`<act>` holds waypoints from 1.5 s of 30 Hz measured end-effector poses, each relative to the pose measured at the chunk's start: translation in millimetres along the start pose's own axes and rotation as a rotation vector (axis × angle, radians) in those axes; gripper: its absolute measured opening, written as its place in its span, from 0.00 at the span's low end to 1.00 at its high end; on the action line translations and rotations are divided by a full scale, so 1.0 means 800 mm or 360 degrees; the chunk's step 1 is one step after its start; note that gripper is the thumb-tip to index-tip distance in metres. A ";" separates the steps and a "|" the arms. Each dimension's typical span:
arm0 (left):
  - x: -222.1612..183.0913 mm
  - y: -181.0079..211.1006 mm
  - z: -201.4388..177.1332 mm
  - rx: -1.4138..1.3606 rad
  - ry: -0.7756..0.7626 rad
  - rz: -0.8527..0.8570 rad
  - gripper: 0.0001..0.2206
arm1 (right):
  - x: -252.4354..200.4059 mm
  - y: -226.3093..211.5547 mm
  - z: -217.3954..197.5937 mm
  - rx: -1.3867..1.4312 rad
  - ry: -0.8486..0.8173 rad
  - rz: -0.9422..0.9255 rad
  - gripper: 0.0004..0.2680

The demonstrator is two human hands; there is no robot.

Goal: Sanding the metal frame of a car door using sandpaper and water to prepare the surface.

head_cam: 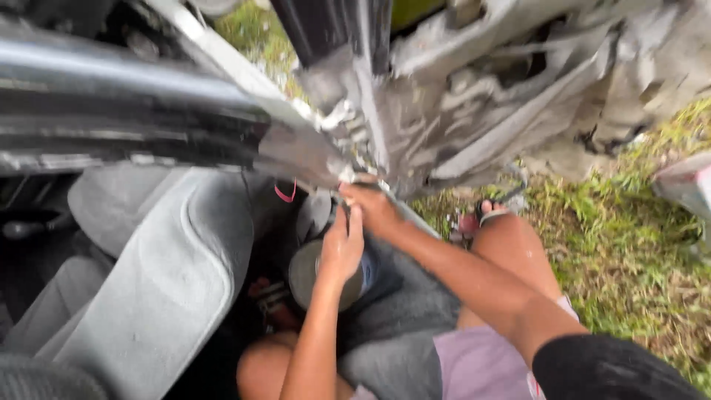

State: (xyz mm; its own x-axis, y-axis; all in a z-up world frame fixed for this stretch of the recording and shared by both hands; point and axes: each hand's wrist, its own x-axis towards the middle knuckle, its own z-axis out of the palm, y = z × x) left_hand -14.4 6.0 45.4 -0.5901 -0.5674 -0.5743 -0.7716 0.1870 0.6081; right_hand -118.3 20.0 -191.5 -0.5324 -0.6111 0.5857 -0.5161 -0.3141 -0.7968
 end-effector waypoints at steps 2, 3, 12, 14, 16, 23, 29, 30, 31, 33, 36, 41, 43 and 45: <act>-0.017 -0.006 0.001 0.0005 0.0002 -0.0058 0.41 | -0.007 -0.029 0.008 0.0022 0.0019 0.0056 0.11; -0.014 0.001 -0.001 0.0009 0.0021 -0.0076 0.41 | 0.007 -0.033 0.005 0.0027 0.0048 0.0072 0.11; 0.000 -0.013 0.003 -0.0016 0.0020 0.0011 0.41 | 0.018 -0.034 -0.008 -0.0097 0.0090 0.0198 0.10; -0.011 -0.016 0.004 -0.0027 0.0039 -0.0011 0.40 | 0.011 -0.049 -0.002 -0.0039 0.0128 0.0231 0.10; -0.007 -0.015 0.001 -0.0045 0.0063 -0.0041 0.39 | 0.022 -0.056 -0.007 0.0026 0.0157 0.0264 0.10; -0.003 -0.017 0.002 -0.0005 0.0010 -0.0049 0.42 | 0.036 -0.081 -0.015 0.0072 0.0164 0.0375 0.07; -0.001 -0.006 0.001 -0.0039 0.0021 -0.0036 0.42 | 0.037 -0.064 -0.015 0.0117 0.0131 0.0394 0.07; 0.007 -0.015 0.004 0.0016 0.0032 0.0012 0.41 | 0.035 -0.058 -0.017 0.0095 0.0074 0.0420 0.06; -0.023 -0.017 0.003 0.0016 0.0023 -0.0021 0.41 | 0.007 -0.080 -0.004 0.0110 0.0064 0.0449 0.06; -0.029 0.020 -0.009 -0.0008 -0.0007 -0.0069 0.42 | 0.027 -0.077 -0.010 0.0107 0.0102 0.0487 0.06; -0.012 0.007 -0.004 0.0041 0.0015 -0.0002 0.40 | 0.024 -0.065 -0.007 0.0160 0.0075 0.0502 0.07; 0.015 -0.017 -0.002 0.0014 0.0028 0.0004 0.42 | 0.001 0.022 0.025 -0.0041 0.0207 0.0562 0.04; -0.007 -0.038 0.001 -0.0003 0.0034 -0.0115 0.41 | -0.012 -0.018 0.042 -0.0041 0.0275 0.0771 0.03; -0.003 -0.031 0.004 -0.0024 0.0039 -0.0062 0.40 | 0.039 -0.065 0.023 0.0331 0.0909 0.1386 0.08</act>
State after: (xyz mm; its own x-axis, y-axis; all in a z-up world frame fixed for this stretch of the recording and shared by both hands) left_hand 5.3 4.9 29.8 -0.5537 -0.5935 -0.5841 -0.7900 0.1524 0.5939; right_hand -95.9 4.1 -134.2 -0.9272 -0.2703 -0.2593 0.2909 -0.0838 -0.9531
